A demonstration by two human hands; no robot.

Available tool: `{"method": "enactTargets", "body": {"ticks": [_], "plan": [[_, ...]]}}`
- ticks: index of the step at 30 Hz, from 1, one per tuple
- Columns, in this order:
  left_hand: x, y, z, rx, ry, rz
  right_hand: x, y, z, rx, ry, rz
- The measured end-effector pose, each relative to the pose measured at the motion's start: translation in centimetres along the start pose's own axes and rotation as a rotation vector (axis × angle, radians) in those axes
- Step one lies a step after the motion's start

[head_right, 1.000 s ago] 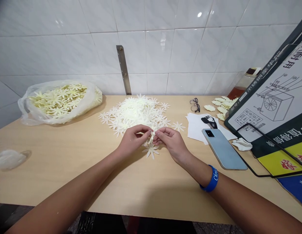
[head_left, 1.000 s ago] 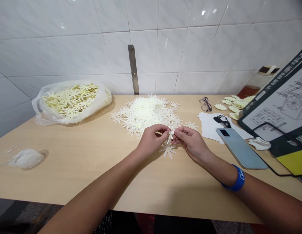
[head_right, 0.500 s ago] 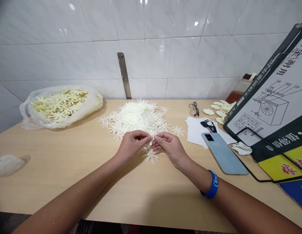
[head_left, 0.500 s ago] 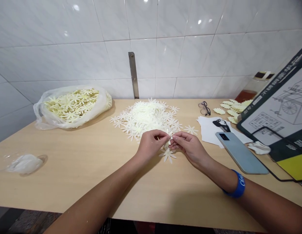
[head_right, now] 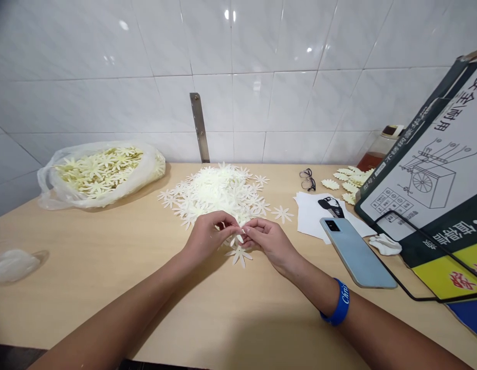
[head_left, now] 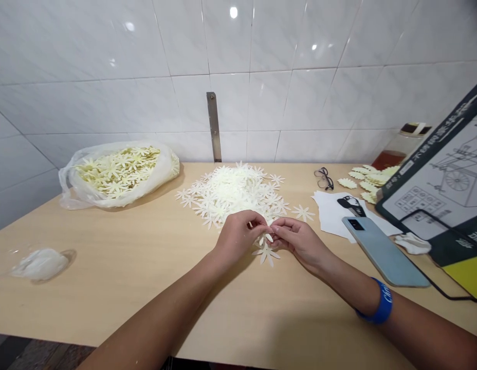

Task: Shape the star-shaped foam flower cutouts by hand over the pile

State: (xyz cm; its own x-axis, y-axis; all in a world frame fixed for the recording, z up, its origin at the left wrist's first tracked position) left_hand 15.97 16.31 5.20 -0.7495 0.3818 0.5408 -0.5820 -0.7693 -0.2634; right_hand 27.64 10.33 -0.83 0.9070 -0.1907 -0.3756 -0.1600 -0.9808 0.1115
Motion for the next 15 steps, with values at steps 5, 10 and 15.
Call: {"method": "enactTargets", "body": {"ticks": [5,10,15], "plan": [[3.0,-0.7,-3.4,0.231,0.38,0.242,1.6,-0.3,-0.6,0.045,-0.042,0.122],[3.1,-1.1,-5.6,0.347,0.512,0.234,2.3,-0.4,-0.4,0.037,-0.146,0.167],[3.2,-1.1,-4.4,0.218,0.26,0.2,2.1,-0.5,0.2,0.002,-0.158,0.129]]}}
Point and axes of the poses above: each hand's wrist, its own y-axis away from the middle knuckle, its own x-axis out of the back of the hand, z = x × y, the point moved 10 cm from there along -y, towards the middle knuckle, and after that the axes turned 8 degrees about -y, right-handed, at the moved point
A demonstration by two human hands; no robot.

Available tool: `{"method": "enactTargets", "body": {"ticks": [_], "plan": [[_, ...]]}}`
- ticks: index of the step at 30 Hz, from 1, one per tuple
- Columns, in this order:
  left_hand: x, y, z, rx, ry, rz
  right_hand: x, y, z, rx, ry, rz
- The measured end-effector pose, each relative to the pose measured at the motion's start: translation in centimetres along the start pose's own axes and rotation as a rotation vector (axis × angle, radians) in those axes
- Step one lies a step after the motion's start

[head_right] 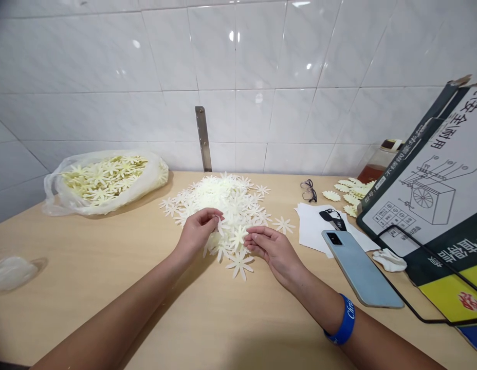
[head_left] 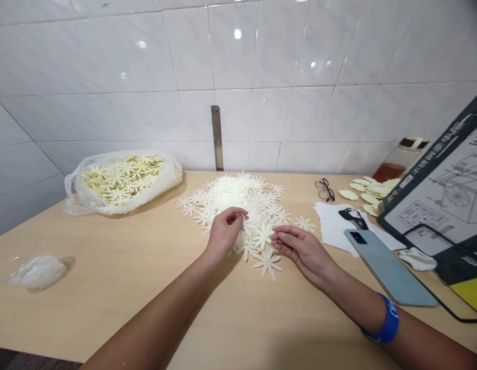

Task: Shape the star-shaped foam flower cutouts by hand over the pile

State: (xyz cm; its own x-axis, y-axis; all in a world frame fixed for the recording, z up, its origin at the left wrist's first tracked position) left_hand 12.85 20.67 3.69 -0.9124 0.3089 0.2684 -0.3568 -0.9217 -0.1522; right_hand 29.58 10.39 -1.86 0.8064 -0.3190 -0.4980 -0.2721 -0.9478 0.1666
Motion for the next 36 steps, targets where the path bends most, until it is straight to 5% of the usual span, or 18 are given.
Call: {"method": "enactTargets", "body": {"ticks": [15,22,26,30,36], "plan": [[0.4,0.9,2.3,-0.235,-0.471,0.067,-0.6,0.2,-0.2,0.064,0.4,0.012],[0.8,0.7,2.0,-0.27,-0.56,0.117,-0.1,0.8,-3.8,0.344,0.359,0.098],[0.9,1.4,3.5,-0.367,-0.622,0.199,0.5,1.4,-5.4,0.451,0.305,0.169],[-1.0,2.4,4.8,-0.415,-0.372,0.047,-0.7,1.4,-4.3,0.413,0.287,0.067],[-4.5,2.9,2.8,-0.138,-0.047,-0.281,-2.0,1.9,-3.5,0.365,0.272,-0.041]]}}
Point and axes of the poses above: each hand's wrist, its own y-axis away from the middle knuckle, its own x-axis out of the back of the hand, z = x × y, the point moved 10 cm from there along -y, towards the middle knuckle, and after that the axes turned 8 degrees about -y, right-handed, at the moved point
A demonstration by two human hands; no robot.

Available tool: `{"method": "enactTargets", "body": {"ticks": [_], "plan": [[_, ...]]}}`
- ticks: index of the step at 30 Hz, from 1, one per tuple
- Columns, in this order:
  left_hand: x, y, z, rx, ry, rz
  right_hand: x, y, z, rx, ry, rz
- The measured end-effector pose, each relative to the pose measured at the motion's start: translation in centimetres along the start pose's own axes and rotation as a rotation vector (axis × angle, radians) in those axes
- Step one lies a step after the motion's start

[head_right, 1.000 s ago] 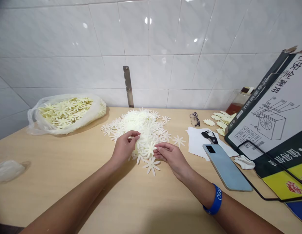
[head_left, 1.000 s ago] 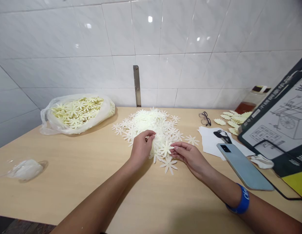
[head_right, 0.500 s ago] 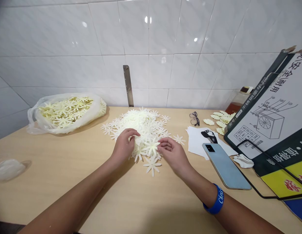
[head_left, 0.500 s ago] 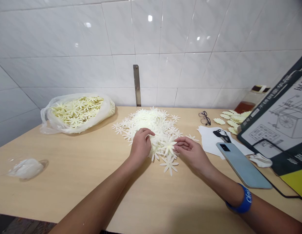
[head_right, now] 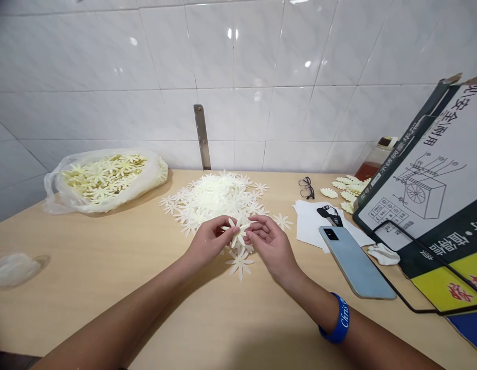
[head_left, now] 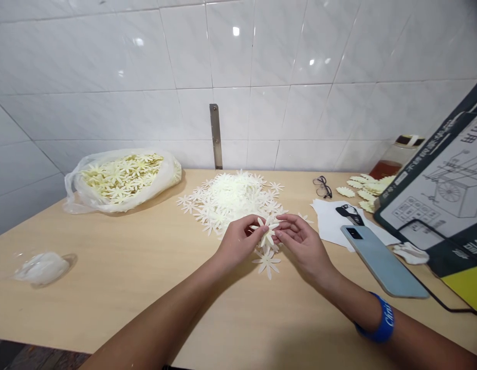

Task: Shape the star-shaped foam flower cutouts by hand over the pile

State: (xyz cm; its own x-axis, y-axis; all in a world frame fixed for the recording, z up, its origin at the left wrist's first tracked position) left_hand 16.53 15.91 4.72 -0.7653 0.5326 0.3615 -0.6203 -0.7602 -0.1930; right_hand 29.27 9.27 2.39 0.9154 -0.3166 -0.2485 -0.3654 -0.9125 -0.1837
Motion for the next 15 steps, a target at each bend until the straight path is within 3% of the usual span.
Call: {"method": "enactTargets", "body": {"ticks": [6,12,15], "plan": [[-0.2,-0.2,-0.8,0.011,-0.019,-0.036,-2.5,0.5,2.5,-0.246,0.108,-0.315],[-1.1,-0.1,-1.4,0.012,-0.04,-0.093,-2.5,0.4,3.1,-0.252,0.125,-0.305],[-0.1,-0.1,-1.0,-0.012,-0.104,-0.014,-2.3,0.3,3.0,-0.245,0.111,-0.28]]}}
Point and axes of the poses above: each hand's wrist, its own y-axis away from the middle knuckle, its own x-axis out of the back of the hand, z = x × y, the point moved 10 cm from there along -y, towards the middle knuckle, and after that the axes turned 8 degrees about -y, right-handed, at the moved point
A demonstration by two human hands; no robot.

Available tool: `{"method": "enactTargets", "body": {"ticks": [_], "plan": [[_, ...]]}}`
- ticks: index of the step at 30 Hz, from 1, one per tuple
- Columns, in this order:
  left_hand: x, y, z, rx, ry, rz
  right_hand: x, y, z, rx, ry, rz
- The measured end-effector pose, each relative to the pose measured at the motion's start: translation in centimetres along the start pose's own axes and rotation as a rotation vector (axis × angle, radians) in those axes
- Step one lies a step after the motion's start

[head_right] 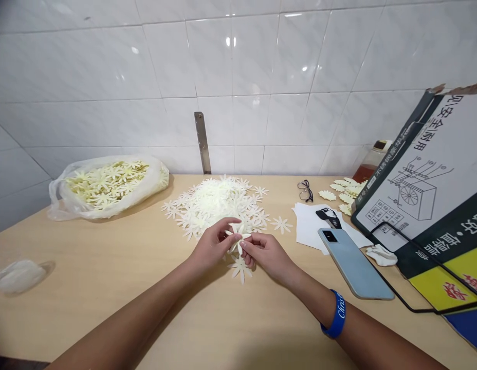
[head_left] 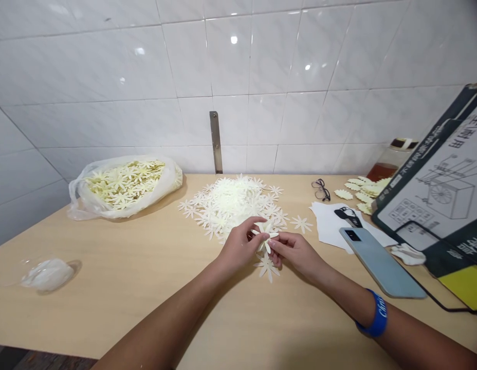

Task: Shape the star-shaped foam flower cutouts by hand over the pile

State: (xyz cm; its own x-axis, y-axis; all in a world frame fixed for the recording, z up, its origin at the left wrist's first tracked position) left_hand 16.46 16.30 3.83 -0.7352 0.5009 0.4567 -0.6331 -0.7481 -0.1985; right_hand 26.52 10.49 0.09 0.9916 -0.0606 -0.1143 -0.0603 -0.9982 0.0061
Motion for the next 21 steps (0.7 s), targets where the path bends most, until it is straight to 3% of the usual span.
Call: {"method": "enactTargets", "body": {"ticks": [3,5,9,14,18,21], "plan": [[1.4,0.2,2.2,-0.193,-0.101,0.08,0.3,0.0,-0.4,0.01,-0.011,0.033],[1.2,0.5,3.4,-0.326,-0.212,0.03,0.3,0.0,-0.5,0.007,-0.02,0.034],[0.7,0.6,3.7,-0.387,-0.341,-0.034,0.4,-0.2,-0.2,0.009,-0.039,0.011],[1.8,0.0,2.5,-0.237,-0.106,0.094,0.3,-0.1,-0.4,0.023,-0.042,-0.004],[3.8,-0.6,-0.2,0.026,0.253,0.262,0.6,0.0,-0.9,0.033,-0.021,0.048],[3.9,-0.8,-2.3,0.23,0.555,0.277,1.0,-0.1,-0.7,0.031,-0.047,0.079]]}}
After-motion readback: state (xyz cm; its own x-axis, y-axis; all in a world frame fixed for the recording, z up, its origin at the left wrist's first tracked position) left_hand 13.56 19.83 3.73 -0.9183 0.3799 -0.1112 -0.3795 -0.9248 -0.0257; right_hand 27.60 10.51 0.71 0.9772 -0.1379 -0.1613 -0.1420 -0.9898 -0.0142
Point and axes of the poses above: each hand's wrist, its own y-axis away from the middle knuckle, its own x-axis out of the back of the hand, z = x × y, the point moved 10 cm from there along -y, towards the middle knuckle, and after that the axes turned 8 degrees about -y, right-handed, at the moved point
